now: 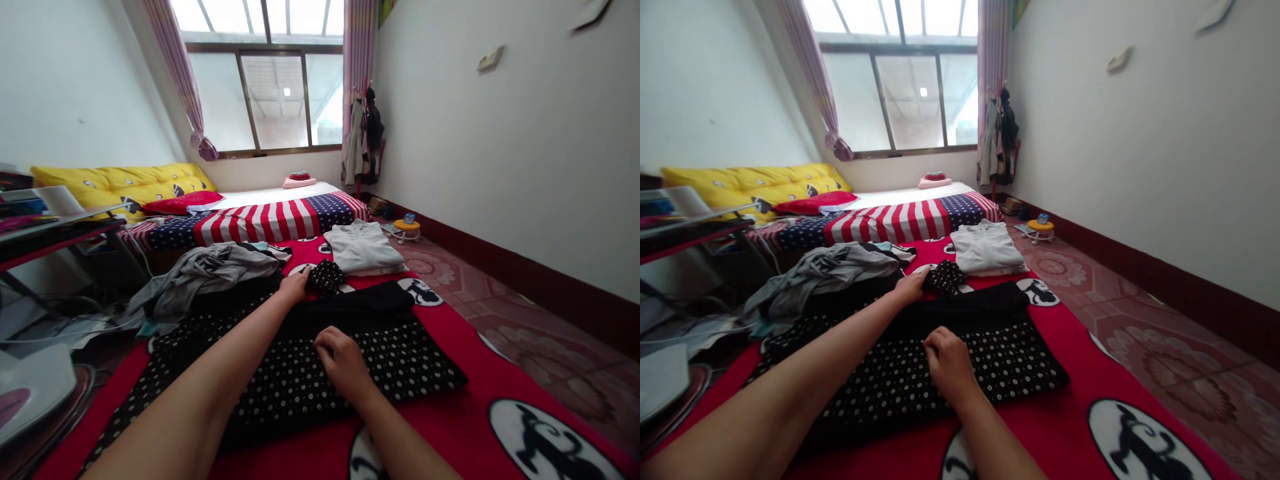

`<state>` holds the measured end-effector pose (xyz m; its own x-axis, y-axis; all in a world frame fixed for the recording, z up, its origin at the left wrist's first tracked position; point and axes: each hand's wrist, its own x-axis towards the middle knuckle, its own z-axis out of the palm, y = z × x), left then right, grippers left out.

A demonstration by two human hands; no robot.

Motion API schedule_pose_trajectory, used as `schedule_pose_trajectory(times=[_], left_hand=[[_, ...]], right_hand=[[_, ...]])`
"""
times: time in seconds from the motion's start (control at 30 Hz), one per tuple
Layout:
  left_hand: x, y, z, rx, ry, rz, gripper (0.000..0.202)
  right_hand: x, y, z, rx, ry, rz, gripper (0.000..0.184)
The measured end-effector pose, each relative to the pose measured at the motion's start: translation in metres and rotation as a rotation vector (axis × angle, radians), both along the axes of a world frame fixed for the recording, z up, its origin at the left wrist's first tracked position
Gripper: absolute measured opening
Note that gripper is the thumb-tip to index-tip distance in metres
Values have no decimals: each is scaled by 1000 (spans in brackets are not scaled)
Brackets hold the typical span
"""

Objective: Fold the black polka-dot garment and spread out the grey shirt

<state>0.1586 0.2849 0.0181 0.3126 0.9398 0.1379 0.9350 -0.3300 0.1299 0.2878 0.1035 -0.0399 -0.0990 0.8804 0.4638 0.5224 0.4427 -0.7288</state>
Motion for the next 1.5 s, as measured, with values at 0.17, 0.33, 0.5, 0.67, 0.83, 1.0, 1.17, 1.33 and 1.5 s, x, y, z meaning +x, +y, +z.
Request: schedule_pose_trajectory(times=[0.17, 0.33, 0.5, 0.67, 0.83, 1.0, 1.17, 1.33, 1.5], left_hand=[[-11, -17, 51, 239, -212, 4, 51], [-56, -91, 123, 403, -798, -259, 41], [-127, -203, 113, -4, -694, -395, 30], [-177, -271, 43, -443, -486, -382, 37], [-196, -280, 8, -439, -595, -148, 21], [-225, -239, -9, -193, -913, 237, 31], [-247, -194, -21, -254, -1266, 618, 49], [-241, -174, -13, -391, -1310, 591, 51], [-227, -167, -13, -536, -1303, 399, 60]], right_hand=[[2, 0, 1, -3, 35, 16, 19], [4, 0, 3, 14, 70, 30, 19], [6, 0, 6, 2, 189, -29, 13], [7, 1, 6, -67, 217, -86, 51], [1, -5, 18, -38, 79, 119, 29], [6, -42, 48, -167, 144, 28, 23], [41, -70, 67, -760, -25, 444, 37], [91, -42, 71, -650, -56, 173, 37], [145, 0, 70, -412, 95, -213, 36]])
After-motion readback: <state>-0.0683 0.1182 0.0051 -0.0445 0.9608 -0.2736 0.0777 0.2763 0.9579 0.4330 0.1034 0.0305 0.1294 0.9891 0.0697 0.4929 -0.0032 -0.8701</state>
